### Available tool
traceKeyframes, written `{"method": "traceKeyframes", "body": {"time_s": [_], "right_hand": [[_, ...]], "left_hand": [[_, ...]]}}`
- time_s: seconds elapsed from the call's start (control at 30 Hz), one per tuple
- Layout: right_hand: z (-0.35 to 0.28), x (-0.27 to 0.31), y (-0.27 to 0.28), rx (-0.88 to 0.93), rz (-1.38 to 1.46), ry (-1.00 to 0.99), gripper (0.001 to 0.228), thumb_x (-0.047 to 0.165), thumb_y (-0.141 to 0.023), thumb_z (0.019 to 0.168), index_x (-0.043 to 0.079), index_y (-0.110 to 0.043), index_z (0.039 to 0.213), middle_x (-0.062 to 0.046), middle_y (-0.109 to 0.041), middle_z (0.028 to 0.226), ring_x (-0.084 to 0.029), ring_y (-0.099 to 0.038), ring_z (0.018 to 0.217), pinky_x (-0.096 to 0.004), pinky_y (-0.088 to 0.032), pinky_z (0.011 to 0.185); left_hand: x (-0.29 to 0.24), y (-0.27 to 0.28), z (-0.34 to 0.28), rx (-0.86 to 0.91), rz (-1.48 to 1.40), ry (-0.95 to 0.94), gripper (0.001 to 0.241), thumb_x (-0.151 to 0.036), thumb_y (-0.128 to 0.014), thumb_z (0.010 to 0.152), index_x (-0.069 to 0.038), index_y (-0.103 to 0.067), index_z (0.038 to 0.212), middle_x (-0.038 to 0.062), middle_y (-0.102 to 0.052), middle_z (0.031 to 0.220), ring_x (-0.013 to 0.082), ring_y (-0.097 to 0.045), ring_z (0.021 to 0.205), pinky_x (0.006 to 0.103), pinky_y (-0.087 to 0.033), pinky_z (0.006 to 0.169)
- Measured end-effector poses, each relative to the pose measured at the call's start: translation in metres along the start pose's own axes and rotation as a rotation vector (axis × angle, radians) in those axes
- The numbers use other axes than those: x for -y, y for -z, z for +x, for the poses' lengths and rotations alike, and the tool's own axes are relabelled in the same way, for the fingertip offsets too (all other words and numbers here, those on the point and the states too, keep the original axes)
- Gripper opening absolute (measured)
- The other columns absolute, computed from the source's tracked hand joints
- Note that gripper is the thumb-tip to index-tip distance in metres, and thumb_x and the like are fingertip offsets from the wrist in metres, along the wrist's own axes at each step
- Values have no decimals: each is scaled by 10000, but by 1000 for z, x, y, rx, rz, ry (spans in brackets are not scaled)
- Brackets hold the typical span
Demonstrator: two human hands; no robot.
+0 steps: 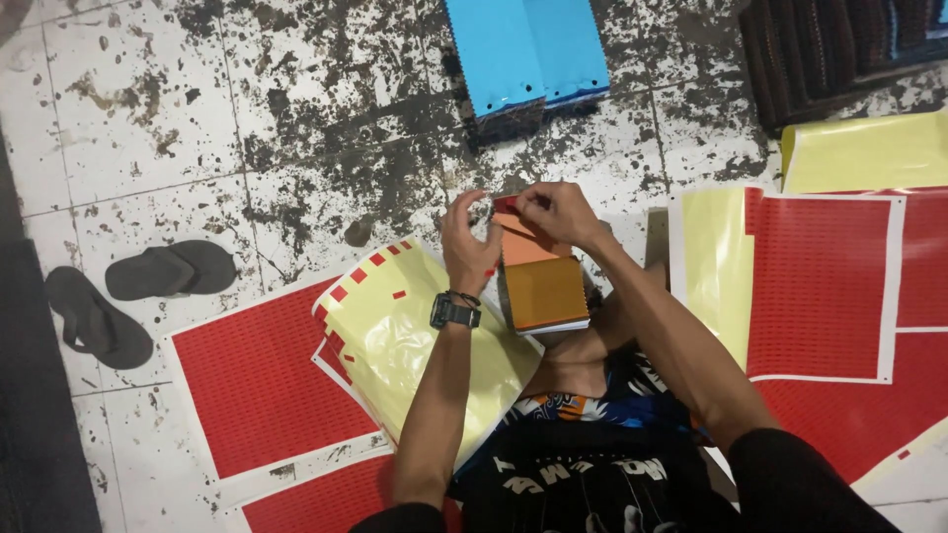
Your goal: Assembling booklets by stacking colored swatches and applying them to adhesive-backed sheets.
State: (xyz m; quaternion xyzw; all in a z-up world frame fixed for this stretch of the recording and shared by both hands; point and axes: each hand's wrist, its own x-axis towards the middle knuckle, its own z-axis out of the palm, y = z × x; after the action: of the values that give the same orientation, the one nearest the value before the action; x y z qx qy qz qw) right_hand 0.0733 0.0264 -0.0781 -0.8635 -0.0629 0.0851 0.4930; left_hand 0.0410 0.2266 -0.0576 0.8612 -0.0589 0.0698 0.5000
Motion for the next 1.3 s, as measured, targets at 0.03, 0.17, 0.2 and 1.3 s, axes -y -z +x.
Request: {"method": "traceKeyframes", "body": {"time_s": [0.03,0.17,0.2,1.3], "right_hand": [[1,1,0,2,-1,0,128,222,-763,912,128,-803,989,-90,-754,806,-247,-733,782,-372,-576,720],[3,6,-3,65,-59,2,151,193,-742,914,99,-808,1012,-142,-770,848,-332,-743,811,-418,-577,708],[5,8,-5,70,-75,-4,157,185,-736,907,90,-806,1011,-153,-774,860,-350,-746,822,-429,-577,705],[18,11,0,-47,-681,319,192,202,-778,836,91,-738,987,-115,-673,937,-364,-702,910,-479,-602,747]], "left_hand": [[8,-4,0,-1,-1,2,531,-73,-619,838,-155,-543,1357,79,-640,1274,317,-545,1301,468,-420,1093],[28,-15,-1,-67,336,-126,127,-274,-650,901,-251,-749,977,-39,-634,1067,252,-593,1156,466,-428,1013],[30,-16,-2,-82,397,-161,121,-312,-661,900,-262,-764,938,-43,-638,1042,239,-595,1148,450,-425,1007],[25,-23,-7,-84,688,-269,280,-228,-638,856,-305,-758,1097,-8,-568,1076,294,-555,1178,637,-362,1003]]}}
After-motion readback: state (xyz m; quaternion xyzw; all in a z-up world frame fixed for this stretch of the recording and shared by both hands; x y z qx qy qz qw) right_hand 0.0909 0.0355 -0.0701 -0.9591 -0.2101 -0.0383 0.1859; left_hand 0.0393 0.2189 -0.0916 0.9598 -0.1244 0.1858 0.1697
